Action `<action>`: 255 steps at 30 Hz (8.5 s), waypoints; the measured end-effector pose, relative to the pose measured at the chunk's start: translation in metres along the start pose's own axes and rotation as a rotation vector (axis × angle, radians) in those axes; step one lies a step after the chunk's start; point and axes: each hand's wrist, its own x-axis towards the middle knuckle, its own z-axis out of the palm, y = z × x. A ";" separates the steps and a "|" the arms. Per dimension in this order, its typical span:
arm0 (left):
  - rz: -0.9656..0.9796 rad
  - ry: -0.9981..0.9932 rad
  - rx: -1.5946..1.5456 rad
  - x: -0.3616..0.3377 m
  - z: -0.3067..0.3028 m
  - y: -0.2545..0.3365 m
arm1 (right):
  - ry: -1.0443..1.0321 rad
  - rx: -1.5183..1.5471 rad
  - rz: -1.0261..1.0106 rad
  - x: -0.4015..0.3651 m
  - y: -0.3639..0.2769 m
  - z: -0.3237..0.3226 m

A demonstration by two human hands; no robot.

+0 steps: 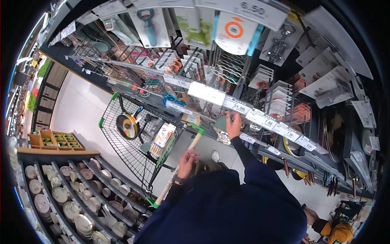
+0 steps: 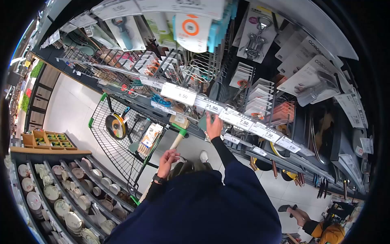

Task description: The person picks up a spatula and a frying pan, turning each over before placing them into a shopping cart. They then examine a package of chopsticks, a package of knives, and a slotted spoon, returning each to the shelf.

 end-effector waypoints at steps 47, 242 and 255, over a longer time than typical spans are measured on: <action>-0.007 -0.107 -0.022 -0.093 -0.003 0.021 | -1.051 0.960 0.361 -0.115 -0.149 -0.031; -0.306 0.411 -0.096 0.045 -0.395 -0.128 | -0.633 -0.644 -0.283 -0.198 -0.165 0.131; -0.369 0.543 0.242 0.181 -0.540 -0.319 | -0.376 -0.378 -0.232 -0.200 -0.161 0.128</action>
